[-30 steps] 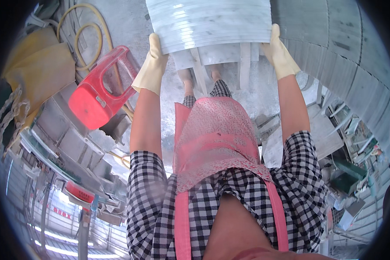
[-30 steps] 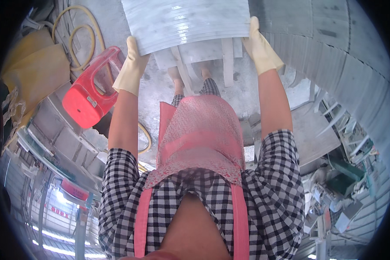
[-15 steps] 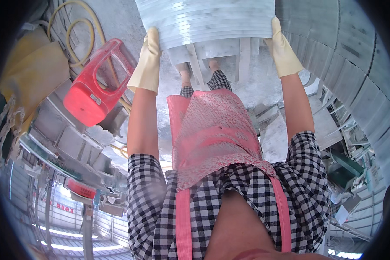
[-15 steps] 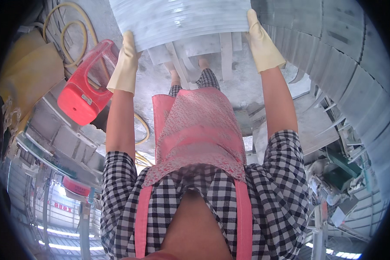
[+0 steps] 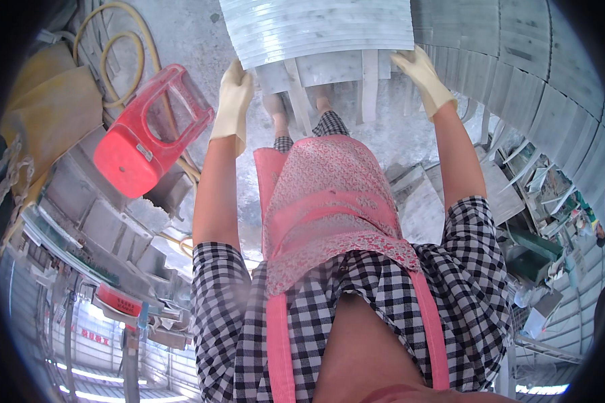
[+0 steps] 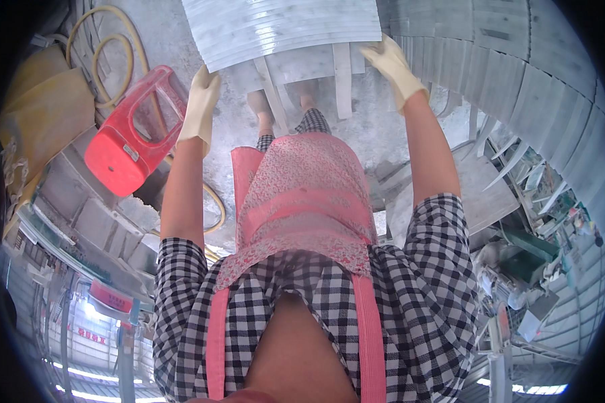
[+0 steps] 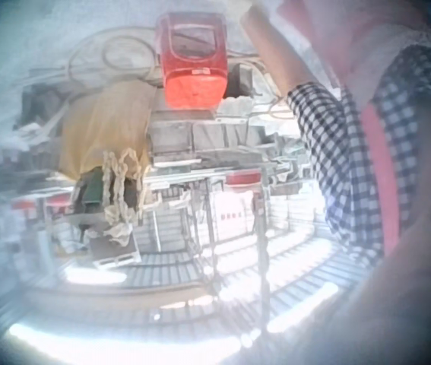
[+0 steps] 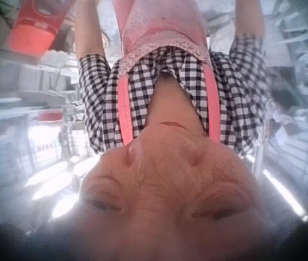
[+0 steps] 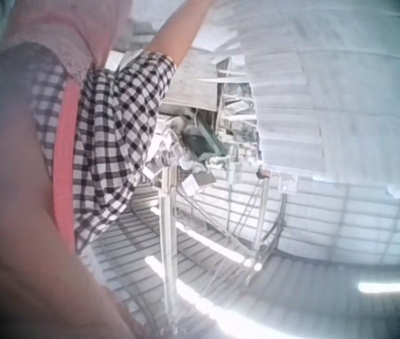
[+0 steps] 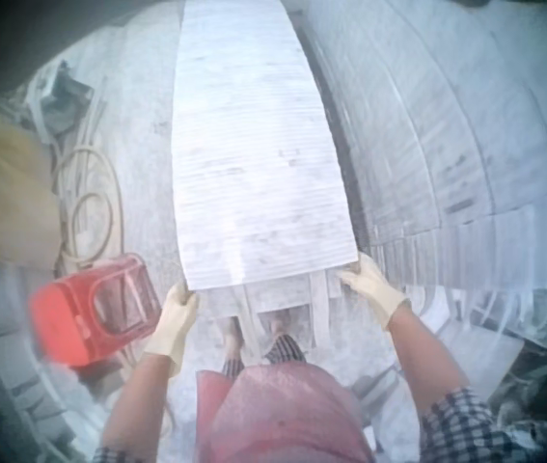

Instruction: The person repeatedly picks up rectangular tiles, places them on a grinding machine, and rubs the surface with a tool. After each tile, they stack it on a growing pile nearby. The process is repeated for multiple tiles throughout the clip.

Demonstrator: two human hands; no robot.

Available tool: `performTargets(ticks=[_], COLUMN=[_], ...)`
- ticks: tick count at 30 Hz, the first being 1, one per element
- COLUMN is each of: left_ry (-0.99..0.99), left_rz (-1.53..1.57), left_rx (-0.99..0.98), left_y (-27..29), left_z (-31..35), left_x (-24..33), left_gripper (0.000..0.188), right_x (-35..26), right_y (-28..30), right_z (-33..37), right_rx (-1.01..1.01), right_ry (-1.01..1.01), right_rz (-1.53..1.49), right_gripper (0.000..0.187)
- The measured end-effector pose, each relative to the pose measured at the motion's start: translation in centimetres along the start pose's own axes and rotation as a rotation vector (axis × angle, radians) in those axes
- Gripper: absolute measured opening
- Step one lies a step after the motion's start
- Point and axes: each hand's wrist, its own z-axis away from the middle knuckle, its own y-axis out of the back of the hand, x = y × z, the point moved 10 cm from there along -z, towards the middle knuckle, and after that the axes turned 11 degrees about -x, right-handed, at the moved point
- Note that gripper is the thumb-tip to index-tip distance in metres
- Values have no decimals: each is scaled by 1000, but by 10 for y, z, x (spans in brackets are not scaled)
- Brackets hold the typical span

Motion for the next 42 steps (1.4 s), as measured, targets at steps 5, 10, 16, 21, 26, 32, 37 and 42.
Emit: performTargets(ticks=[5, 10, 16, 21, 26, 32, 37, 42], left_ry=[194, 212, 117, -6, 154, 374, 477, 429], left_rz=[-185, -145, -112, -164, -432, -742, -762, -803], left_rx=[-21, -17, -46, 57, 54, -151, -269, -209], left_y=[-8, -3, 5, 23, 31, -9, -27, -32], left_z=[-6, 23, 59, 71, 59, 23, -3, 6], left_x=[9, 40, 93, 136, 97, 0, -27, -17], left_gripper=[41, 37, 36, 39, 40, 46, 46, 46], right_x=[-25, -46, -72, -108, -73, 12, 27, 16], right_y=[-3, 0, -2, 22, 10, -25, -17, -7], right_z=[8, 30, 52, 74, 62, 36, 10, 9], right_rx=[86, 149, 182, 319, 208, 10, -11, 138], right_ry=[-104, -102, 189, 248, -104, -323, -405, -311], right_rz=[301, 396, 226, 297, 641, 585, 644, 725], right_gripper=[51, 55, 44, 48, 59, 64, 61, 60])
